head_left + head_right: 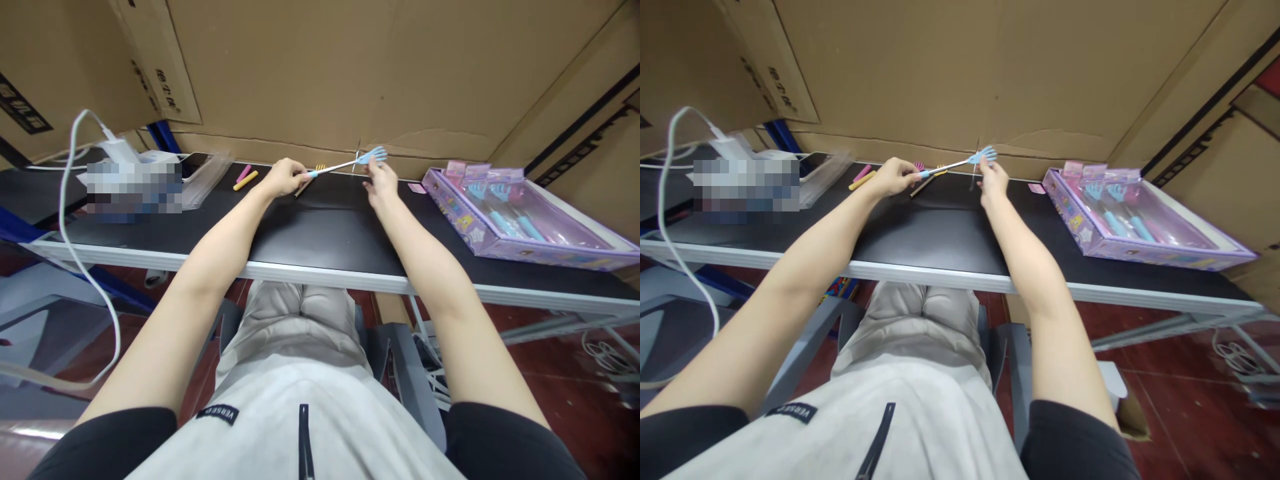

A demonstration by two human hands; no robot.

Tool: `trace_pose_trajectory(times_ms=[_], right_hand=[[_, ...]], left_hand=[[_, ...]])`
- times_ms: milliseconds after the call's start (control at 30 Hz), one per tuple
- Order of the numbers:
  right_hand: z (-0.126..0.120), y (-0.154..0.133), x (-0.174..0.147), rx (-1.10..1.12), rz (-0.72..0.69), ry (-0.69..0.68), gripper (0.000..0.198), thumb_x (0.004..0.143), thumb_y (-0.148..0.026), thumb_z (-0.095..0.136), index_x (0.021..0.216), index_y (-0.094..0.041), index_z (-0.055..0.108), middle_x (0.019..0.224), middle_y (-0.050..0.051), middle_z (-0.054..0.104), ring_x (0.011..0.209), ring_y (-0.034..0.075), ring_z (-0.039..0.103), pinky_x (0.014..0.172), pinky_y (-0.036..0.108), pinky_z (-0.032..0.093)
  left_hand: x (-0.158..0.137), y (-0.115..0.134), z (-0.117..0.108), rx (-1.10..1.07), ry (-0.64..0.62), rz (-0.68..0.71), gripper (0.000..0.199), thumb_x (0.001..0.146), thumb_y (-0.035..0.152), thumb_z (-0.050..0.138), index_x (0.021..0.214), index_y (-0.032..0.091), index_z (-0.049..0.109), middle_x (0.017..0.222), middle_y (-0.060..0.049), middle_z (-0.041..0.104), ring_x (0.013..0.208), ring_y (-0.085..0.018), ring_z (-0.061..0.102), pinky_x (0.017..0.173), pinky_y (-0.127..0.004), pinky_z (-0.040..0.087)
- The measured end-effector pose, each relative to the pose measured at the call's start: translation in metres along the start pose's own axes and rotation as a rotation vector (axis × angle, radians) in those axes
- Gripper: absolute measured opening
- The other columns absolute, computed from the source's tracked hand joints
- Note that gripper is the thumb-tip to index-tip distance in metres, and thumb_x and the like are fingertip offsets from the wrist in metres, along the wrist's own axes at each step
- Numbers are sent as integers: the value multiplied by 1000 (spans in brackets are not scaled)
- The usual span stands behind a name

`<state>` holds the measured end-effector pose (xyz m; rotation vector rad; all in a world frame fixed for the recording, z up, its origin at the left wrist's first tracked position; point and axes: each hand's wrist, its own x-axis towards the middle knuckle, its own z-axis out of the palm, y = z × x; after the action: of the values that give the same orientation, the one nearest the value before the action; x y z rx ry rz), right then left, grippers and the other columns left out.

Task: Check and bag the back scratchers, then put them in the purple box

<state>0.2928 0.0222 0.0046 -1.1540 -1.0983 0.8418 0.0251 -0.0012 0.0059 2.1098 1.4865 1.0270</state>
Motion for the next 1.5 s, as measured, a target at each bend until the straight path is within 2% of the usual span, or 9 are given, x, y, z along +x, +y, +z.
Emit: trace_pose_trajectory(times_ms=[133, 400, 500, 667, 767, 867, 1067, 1267, 1500], right_hand=[[28, -2, -26, -61, -39, -105, 61, 74, -75, 87, 82, -25, 53, 93, 1, 73, 117, 21, 72, 87, 32, 60], [26, 1, -15, -20, -28, -95, 59, 79, -75, 86, 85, -25, 54, 100, 2, 74, 118, 20, 72, 86, 30, 60], [10, 5, 11, 4, -49, -42, 56, 88, -75, 78, 87, -24, 55, 108, 5, 74, 121, 22, 72, 84, 32, 60], [-47, 3, 60, -108, -100, 47, 59, 102, -77, 56, 87, -21, 58, 114, 9, 72, 123, 28, 71, 82, 39, 58], [-71, 3, 72, -130, -58, 100, 62, 106, -76, 45, 85, -20, 57, 114, 13, 72, 120, 26, 71, 82, 37, 55], [-76, 4, 72, -52, -33, 167, 59, 108, -74, 43, 88, -20, 56, 113, 11, 72, 118, 23, 71, 80, 34, 54], [-43, -3, 50, 43, -22, 238, 51, 108, -71, 51, 91, -22, 53, 115, 10, 71, 119, 21, 71, 79, 30, 54], [21, 9, 0, -36, -84, -55, 60, 87, -83, 73, 91, -24, 63, 103, 5, 75, 115, 23, 73, 76, 29, 57], [26, 7, -15, -78, -16, -72, 57, 86, -78, 78, 89, -23, 62, 104, 6, 77, 118, 23, 74, 80, 28, 58]], left_hand=[[-1, 11, 6, -47, 5, 31, 17, 90, 33, 74, 78, 23, 68, 67, -4, 62, 86, -25, 61, 89, -37, 48], [-1, 14, 0, -12, 9, -19, 19, 91, 35, 73, 80, 21, 68, 72, -4, 65, 89, -24, 61, 94, -36, 48], [-4, 11, -10, 12, 53, -57, 13, 91, 32, 73, 85, 21, 68, 76, -3, 67, 101, -26, 60, 103, -38, 45], [-6, -13, -33, 95, 120, -131, 9, 91, 27, 70, 86, 20, 67, 74, -2, 64, 108, -28, 58, 115, -46, 35], [-5, -24, -38, 138, 134, -167, 11, 91, 28, 70, 85, 20, 66, 73, -2, 64, 107, -28, 59, 119, -51, 31], [-7, -25, -41, 203, 97, -199, 13, 93, 32, 67, 90, 20, 69, 81, -3, 70, 110, -29, 61, 122, -53, 28], [-9, -3, -34, 267, 47, -179, 19, 97, 36, 63, 99, 20, 73, 94, -6, 77, 114, -30, 64, 122, -53, 27], [-9, 30, 3, 250, -32, -25, 22, 100, 37, 60, 93, 20, 72, 87, -6, 75, 109, -29, 66, 121, -50, 28], [-7, 29, 7, 238, -43, -31, 22, 101, 37, 61, 90, 19, 69, 84, -5, 73, 105, -27, 65, 119, -49, 30]])
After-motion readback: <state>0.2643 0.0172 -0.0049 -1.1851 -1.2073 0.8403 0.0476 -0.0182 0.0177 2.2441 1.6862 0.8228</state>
